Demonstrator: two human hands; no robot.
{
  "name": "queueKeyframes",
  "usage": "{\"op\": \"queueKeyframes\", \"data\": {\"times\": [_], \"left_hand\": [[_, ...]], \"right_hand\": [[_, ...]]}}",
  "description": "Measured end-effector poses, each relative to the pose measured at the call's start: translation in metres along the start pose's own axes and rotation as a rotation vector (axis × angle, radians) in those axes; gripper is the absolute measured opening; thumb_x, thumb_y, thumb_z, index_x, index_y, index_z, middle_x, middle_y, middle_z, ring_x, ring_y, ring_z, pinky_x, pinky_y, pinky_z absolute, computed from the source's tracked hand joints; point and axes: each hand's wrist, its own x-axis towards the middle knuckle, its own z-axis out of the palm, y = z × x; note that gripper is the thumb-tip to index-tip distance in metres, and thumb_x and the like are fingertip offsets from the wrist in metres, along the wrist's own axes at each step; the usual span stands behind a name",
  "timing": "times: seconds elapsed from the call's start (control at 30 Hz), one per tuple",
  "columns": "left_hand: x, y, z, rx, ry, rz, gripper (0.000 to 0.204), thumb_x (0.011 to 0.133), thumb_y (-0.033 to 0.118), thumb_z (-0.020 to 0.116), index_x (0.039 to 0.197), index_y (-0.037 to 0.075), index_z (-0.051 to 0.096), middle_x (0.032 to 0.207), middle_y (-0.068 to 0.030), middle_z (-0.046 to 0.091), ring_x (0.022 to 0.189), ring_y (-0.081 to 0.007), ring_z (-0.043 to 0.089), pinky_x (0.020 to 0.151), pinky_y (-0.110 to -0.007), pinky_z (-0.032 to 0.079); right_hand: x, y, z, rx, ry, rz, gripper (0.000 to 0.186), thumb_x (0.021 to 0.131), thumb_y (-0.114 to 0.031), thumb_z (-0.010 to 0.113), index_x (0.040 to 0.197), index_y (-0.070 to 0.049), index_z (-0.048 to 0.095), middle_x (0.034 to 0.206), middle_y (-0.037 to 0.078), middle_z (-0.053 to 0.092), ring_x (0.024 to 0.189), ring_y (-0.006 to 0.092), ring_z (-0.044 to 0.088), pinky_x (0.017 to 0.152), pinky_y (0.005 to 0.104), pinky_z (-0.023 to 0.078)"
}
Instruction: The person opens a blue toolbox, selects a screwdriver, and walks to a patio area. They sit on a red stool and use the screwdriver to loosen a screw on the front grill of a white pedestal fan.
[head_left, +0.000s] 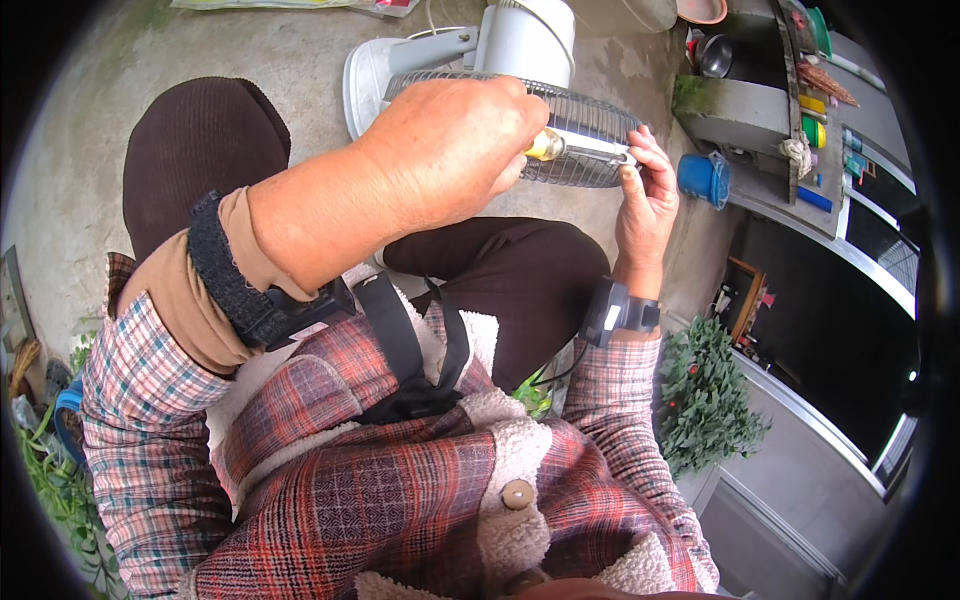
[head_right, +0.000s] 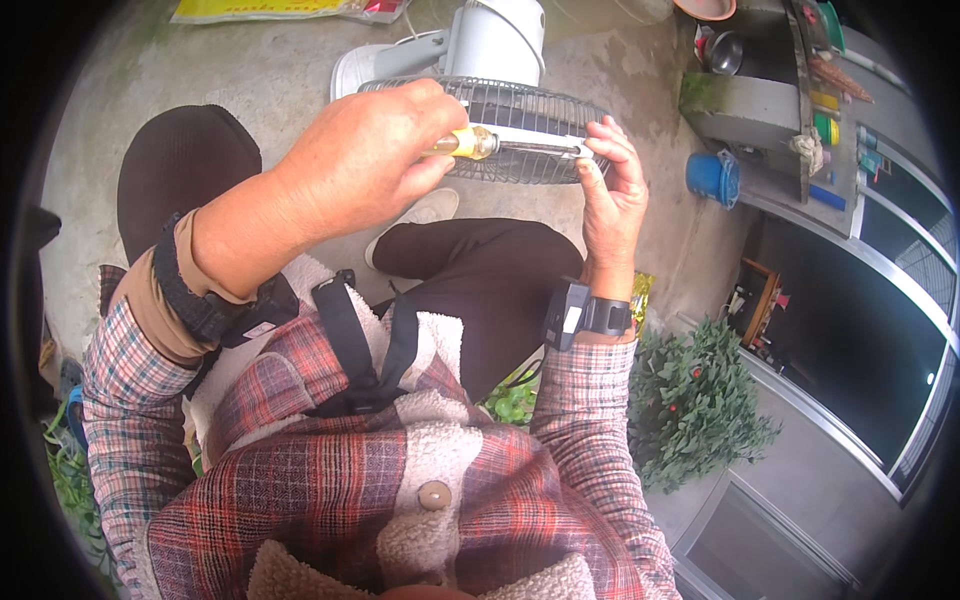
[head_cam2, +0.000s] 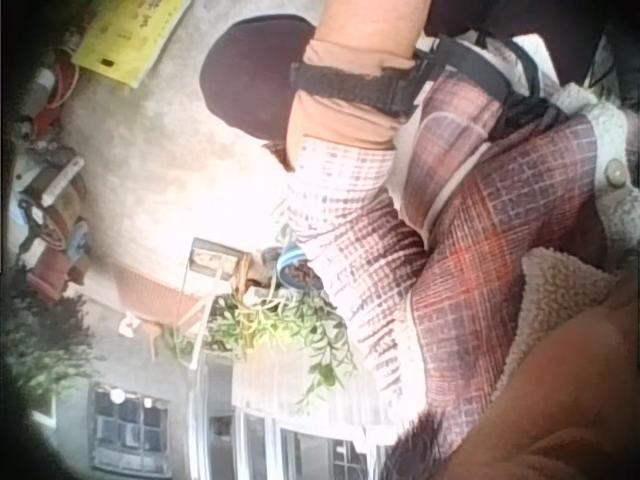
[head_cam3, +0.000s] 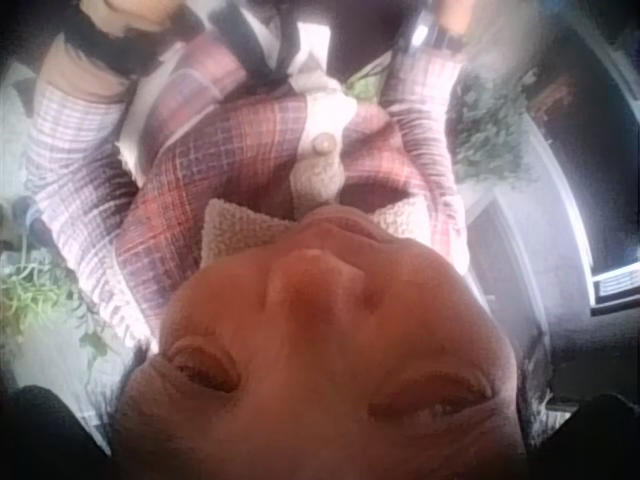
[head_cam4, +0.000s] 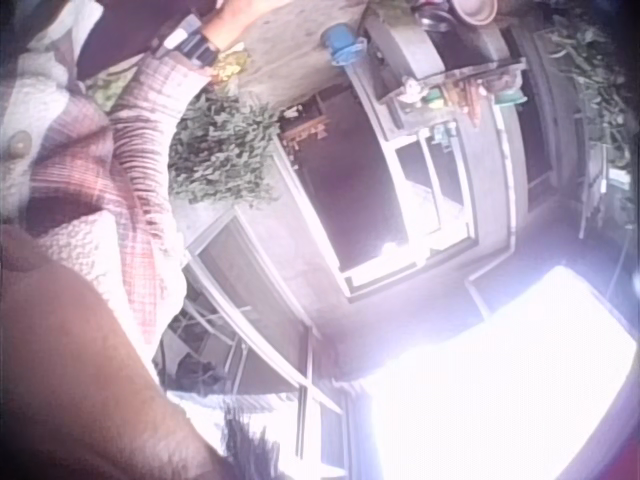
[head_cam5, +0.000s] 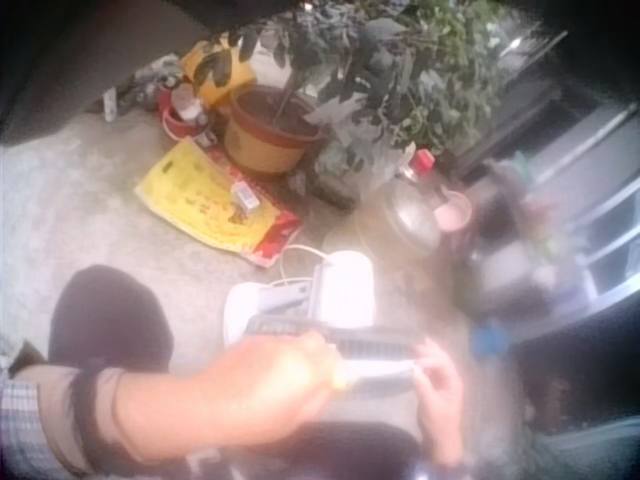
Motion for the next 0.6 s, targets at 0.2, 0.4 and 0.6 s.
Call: {"op": "queueKeyframes", "data": {"times": [0.2,0.4,0.6], "left_hand": [[0.0027,-0.0007,-0.0001,-0.012,-0.022,-0.011,0.022,0.080,0.013,0.065,0.100,0.007,0.061,0.092,-0.0117,0.059,0.084,-0.0328,0.062,0.071,-0.043,0.052],[0.0036,-0.0003,0.0009,-0.017,0.009,0.002,0.018,0.080,0.015,0.065,0.097,0.007,0.062,0.090,-0.0110,0.061,0.083,-0.0319,0.064,0.070,-0.043,0.053],[0.0037,0.0034,0.0020,-0.036,0.026,-0.062,0.018,0.081,0.015,0.064,0.098,0.009,0.061,0.090,-0.0088,0.060,0.081,-0.0313,0.063,0.068,-0.042,0.052]], "right_hand": [[0.0023,0.0003,-0.0014,-0.018,-0.012,-0.020,0.019,0.084,-0.003,0.071,0.101,-0.008,0.066,0.122,0.009,0.062,0.133,0.0300,0.044,0.113,0.0465,0.029],[0.0019,0.0003,-0.0011,0.022,-0.004,-0.014,0.019,0.083,-0.003,0.070,0.101,-0.008,0.066,0.122,0.009,0.062,0.133,0.0303,0.043,0.113,0.0471,0.029],[0.0021,0.0021,-0.0024,-0.006,-0.009,-0.020,0.019,0.084,-0.004,0.071,0.101,-0.008,0.066,0.122,0.009,0.062,0.133,0.0305,0.043,0.113,0.0469,0.029]]}}
